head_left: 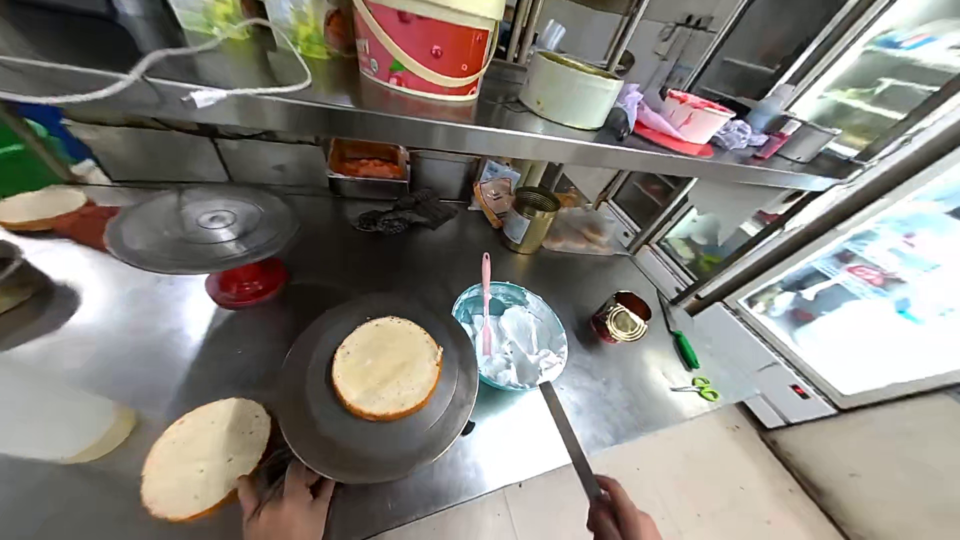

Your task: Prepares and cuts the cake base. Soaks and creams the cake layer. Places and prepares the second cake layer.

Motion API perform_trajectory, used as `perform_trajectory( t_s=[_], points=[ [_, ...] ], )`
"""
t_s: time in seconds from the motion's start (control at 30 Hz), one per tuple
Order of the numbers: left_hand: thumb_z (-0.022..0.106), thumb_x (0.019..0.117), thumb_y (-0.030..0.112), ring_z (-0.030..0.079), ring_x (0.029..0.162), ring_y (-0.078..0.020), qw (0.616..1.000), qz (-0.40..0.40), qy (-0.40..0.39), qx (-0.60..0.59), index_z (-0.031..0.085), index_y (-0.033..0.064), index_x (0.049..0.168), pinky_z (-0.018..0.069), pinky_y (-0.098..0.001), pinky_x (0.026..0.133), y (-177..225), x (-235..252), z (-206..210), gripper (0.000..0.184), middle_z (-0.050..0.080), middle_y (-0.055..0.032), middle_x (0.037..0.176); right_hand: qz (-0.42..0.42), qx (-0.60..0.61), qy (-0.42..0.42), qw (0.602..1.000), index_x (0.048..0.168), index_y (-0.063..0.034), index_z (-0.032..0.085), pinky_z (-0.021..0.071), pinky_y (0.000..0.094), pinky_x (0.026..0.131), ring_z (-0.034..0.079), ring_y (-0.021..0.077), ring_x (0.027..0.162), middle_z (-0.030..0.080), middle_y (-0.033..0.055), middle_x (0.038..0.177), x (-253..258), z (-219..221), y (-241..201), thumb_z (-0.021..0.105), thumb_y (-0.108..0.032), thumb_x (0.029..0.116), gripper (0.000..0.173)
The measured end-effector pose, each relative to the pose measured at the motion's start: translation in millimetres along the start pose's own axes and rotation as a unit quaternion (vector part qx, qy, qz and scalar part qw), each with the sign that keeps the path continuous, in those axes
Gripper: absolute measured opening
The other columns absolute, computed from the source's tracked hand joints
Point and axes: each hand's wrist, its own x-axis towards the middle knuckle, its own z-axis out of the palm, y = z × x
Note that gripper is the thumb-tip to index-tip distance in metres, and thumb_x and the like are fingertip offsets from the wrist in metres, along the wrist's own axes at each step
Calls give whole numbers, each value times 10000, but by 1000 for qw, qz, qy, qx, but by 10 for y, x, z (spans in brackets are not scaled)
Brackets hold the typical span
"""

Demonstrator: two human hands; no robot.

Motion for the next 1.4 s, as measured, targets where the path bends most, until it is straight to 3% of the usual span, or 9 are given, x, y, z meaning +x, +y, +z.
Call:
perform_trajectory(
  t_s=[0.17, 0.23, 0.3, 0.43, 0.57, 0.73, 0.93, 1.23, 1.4],
  points=[
    [732, 876, 284, 678, 1038, -501, 978, 95, -98, -161, 698, -110, 1058, 534, -604, 931, 170, 26, -189, 435, 692, -326, 1074, 34, -166, 21, 985, 1175, -22, 618, 610, 499, 710, 731, 260, 745, 733, 97, 885, 586, -562, -271, 525, -125, 996, 227],
    [724, 937, 246, 692, 1094, -339, 922, 46, -203, -327, 710, -72, 1110, 544, -523, 987, 420, -8, -171, 361, 716, -235, 1111, 65, -274, -6, 960, 1177, -52, 630, 572, 574, 732, 714, 344, 805, 711, 151, 895, 915, -839, -445, 510, -154, 1000, 237],
    [609, 1012, 160, 705, 1063, -164, 821, -27, -295, -488, 702, -34, 1153, 556, -386, 1001, 724, -28, 56, 257, 747, -108, 1095, 80, -376, -43, 922, 1207, -64, 637, 538, 639, 776, 700, 428, 911, 706, 213, 953, 1268, -1058, -698, 484, -201, 1035, 268],
    [236, 1087, 257, 635, 1181, -249, 514, -238, -492, -661, 483, -9, 1413, 519, -434, 981, 1553, 217, 655, 489, 657, -148, 1277, 114, -524, -102, 838, 1251, -110, 653, 519, 667, 829, 675, 471, 1061, 704, 242, 1113, 1988, -1364, -1136, 465, -286, 1063, 319],
    [190, 1128, 333, 641, 1183, -328, 392, -419, -454, -681, 285, 38, 1522, 535, -456, 954, 2291, 568, 917, 501, 593, -234, 1354, 113, -580, -170, 788, 1109, -131, 721, 521, 654, 827, 673, 412, 1075, 711, 181, 1119, 2468, -1421, -1250, 569, -370, 1010, 300],
    [139, 1131, 320, 687, 1052, -331, 356, -519, -374, -682, 377, -24, 1440, 569, -432, 881, 2604, 817, 762, 520, 641, -255, 1225, -2, -522, -314, 793, 1108, -109, 718, 513, 623, 839, 670, 377, 1030, 703, 158, 1050, 2342, -1184, -1236, 540, -328, 1022, 295],
    [125, 1130, 352, 679, 1076, -326, 364, -499, -379, -689, 377, -7, 1437, 568, -433, 893, 2534, 763, 797, 536, 631, -238, 1246, -2, -262, -340, 903, 1165, -64, 693, 551, 461, 699, 665, 235, 705, 690, 106, 830, 2110, -979, -641, 483, -268, 1067, 309],
    [142, 1116, 332, 639, 1189, -291, 396, -384, -455, -699, 274, 94, 1551, 532, -427, 949, 2043, 515, 865, 514, 597, -171, 1379, -118, -88, -166, 975, 1197, -88, 678, 610, 324, 666, 699, 118, 706, 725, 11, 874, 1838, -884, -497, 495, -199, 1022, 276],
    [183, 1097, 324, 607, 1231, -259, 419, -310, -461, -718, 250, 45, 1553, 507, -401, 989, 1974, 550, 897, 539, 542, -173, 1438, -147, -294, -124, 936, 1236, -115, 703, 575, 555, 742, 706, 303, 800, 725, 121, 920, 2033, -969, -1026, 524, -110, 1018, 282]
  ],
)
